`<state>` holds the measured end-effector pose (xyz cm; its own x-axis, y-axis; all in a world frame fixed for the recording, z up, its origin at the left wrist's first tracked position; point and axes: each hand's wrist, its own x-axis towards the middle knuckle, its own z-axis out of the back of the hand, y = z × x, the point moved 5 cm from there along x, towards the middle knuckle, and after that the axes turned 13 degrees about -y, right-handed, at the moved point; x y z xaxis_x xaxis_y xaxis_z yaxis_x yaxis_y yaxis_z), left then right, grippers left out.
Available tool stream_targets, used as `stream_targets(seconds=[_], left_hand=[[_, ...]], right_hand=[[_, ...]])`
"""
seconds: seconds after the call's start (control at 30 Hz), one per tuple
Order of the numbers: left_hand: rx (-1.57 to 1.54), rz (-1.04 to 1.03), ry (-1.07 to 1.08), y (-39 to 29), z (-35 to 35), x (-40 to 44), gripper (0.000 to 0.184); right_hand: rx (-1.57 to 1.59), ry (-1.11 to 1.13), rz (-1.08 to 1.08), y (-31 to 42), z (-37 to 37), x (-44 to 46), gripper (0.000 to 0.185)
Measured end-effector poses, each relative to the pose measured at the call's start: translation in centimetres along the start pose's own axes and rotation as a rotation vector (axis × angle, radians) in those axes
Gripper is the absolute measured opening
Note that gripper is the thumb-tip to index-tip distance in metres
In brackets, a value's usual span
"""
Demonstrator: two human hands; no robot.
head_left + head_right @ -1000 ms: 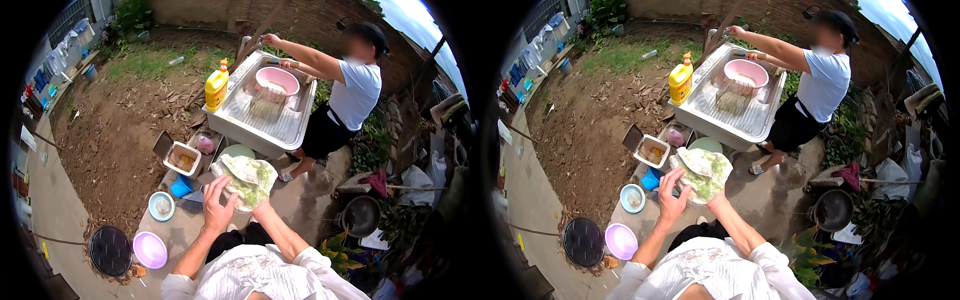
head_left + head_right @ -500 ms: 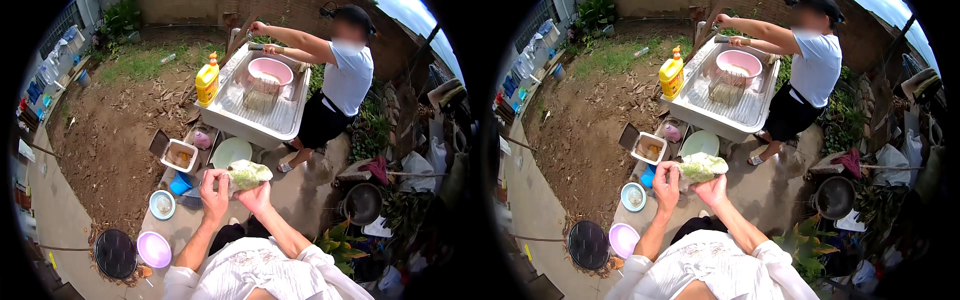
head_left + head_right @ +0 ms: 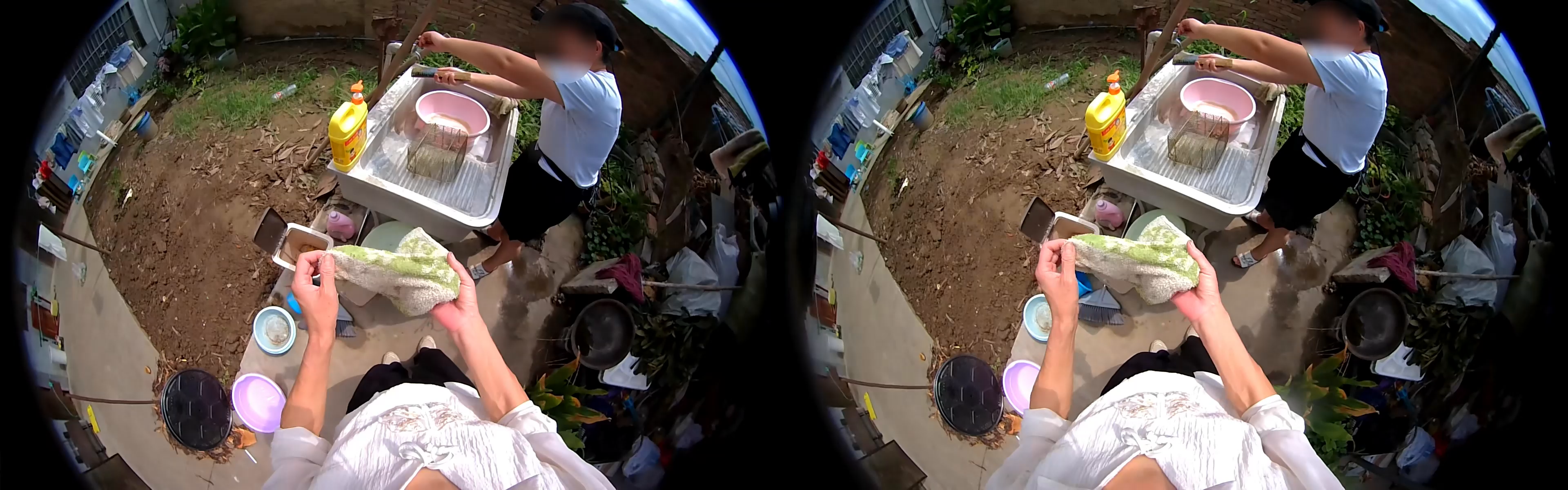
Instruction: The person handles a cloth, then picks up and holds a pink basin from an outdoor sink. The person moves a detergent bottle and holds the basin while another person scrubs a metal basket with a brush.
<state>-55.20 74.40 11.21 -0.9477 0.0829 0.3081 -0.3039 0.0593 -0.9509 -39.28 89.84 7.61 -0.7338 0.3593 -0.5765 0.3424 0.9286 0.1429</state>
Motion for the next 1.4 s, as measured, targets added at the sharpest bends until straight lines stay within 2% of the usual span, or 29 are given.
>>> stream_targets(seconds=[0.13,0.23,0.27,0.3,0.37,0.43,0.5,0.53,0.57,0.63,0.67,0.7,0.73,0.77,0.83,0.87,0.93,0.97,1.03,1.07,1.1,1.17,1.23,1.3,1.33,1.37,1.4], left_hand=[[-0.080,0.131,0.070,2.3,-0.4,-0.7,0.015],[-0.118,0.154,0.060,2.2,0.2,-0.4,0.013],[-0.173,0.174,0.047,2.0,0.5,-0.2,0.012],[-0.227,0.194,0.037,1.7,0.9,0.1,0.010],[-0.221,0.161,0.046,0.4,1.6,0.7,0.009],[-0.162,0.117,0.168,0.0,1.8,1.1,0.009],[-0.179,0.114,0.216,-0.4,2.2,1.6,0.010],[-0.067,0.096,0.305,-0.5,2.4,1.6,0.010],[0.046,0.076,0.395,-0.4,2.6,1.6,0.011],[0.014,0.104,0.436,-0.4,3.3,1.6,0.016],[0.188,0.066,0.606,-1.0,3.3,1.1,0.026],[0.364,0.025,0.772,-1.1,3.2,0.6,0.037],[0.336,-0.140,0.799,-1.9,2.6,-0.1,0.046],[0.346,-0.047,0.894,-1.5,2.6,-0.8,0.040],[0.524,-0.133,1.100,0.2,2.8,-0.8,0.033],[0.528,-0.141,1.107,0.7,3.2,-0.3,0.033],[0.044,0.178,0.905,0.6,3.9,1.2,0.024],[-0.345,0.408,0.773,0.7,3.7,1.3,0.026],[-0.539,0.638,0.647,-0.3,3.0,2.0,0.031],[-0.617,0.731,0.663,-0.2,2.3,2.1,0.039],[-0.616,0.727,0.671,-0.4,1.5,2.4,0.039],[-0.762,0.842,0.656,-1.3,-1.1,2.7,0.044],[-0.801,0.910,0.626,-2.0,-3.7,3.1,0.043],[-0.887,0.989,0.632,-2.9,-6.4,3.4,0.041],[-0.884,0.987,0.638,-3.1,-7.7,3.8,0.041],[-0.876,0.957,0.687,-3.5,-9.0,4.1,0.039],[-0.867,0.930,0.734,-3.7,-10.1,4.4,0.036]], right_hand=[[0.013,0.063,-0.044,1.0,-1.2,0.1,0.040],[-0.455,-0.042,0.124,1.4,-1.4,0.2,0.029],[-0.767,-0.065,0.328,1.9,-1.8,-0.5,0.024],[-0.773,-0.058,0.328,1.9,-1.1,0.0,0.024],[-1.297,-0.127,0.569,2.7,0.8,1.3,0.024],[-1.278,-0.148,0.563,2.3,0.7,1.0,0.026],[-1.277,-0.097,0.720,2.6,0.3,1.1,0.026],[-1.246,-0.092,0.778,2.9,-0.3,0.8,0.027],[-1.348,-0.129,0.813,3.7,-0.4,1.0,0.027],[-1.196,-0.110,0.916,4.7,-2.2,0.5,0.027],[-1.137,-0.140,0.832,5.0,-3.1,-0.3,0.027],[-1.128,-0.138,0.837,5.1,-3.7,-0.3,0.027],[-0.978,-0.082,0.756,5.0,-4.0,-0.1,0.027],[-0.830,-0.025,0.674,4.9,-4.2,0.1,0.026],[-0.820,-0.015,0.719,5.3,-4.1,0.9,0.025],[-0.780,-0.039,0.714,5.5,-3.9,1.2,0.025],[-0.730,-0.072,0.714,5.6,-3.2,2.0,0.024],[-0.682,-0.153,0.615,5.3,-2.1,2.5,0.024],[-0.554,-0.269,0.421,3.9,1.0,4.8,0.024],[-0.738,-0.284,0.441,3.2,4.2,7.6,0.027],[-0.923,-0.299,0.458,2.3,7.1,9.4,0.031],[-1.022,-0.338,0.209,-0.8,8.6,9.4,0.049],[-0.884,-0.290,-0.003,-4.1,7.5,8.2,0.066],[-0.659,-0.242,-0.253,-6.5,4.2,6.5,0.070],[-0.443,0.008,-0.250,-7.6,3.7,7.7,0.066],[-0.264,0.050,-0.279,-7.8,3.9,9.4,0.063],[-0.259,0.050,-0.276,-6.9,3.2,9.6,0.063]])
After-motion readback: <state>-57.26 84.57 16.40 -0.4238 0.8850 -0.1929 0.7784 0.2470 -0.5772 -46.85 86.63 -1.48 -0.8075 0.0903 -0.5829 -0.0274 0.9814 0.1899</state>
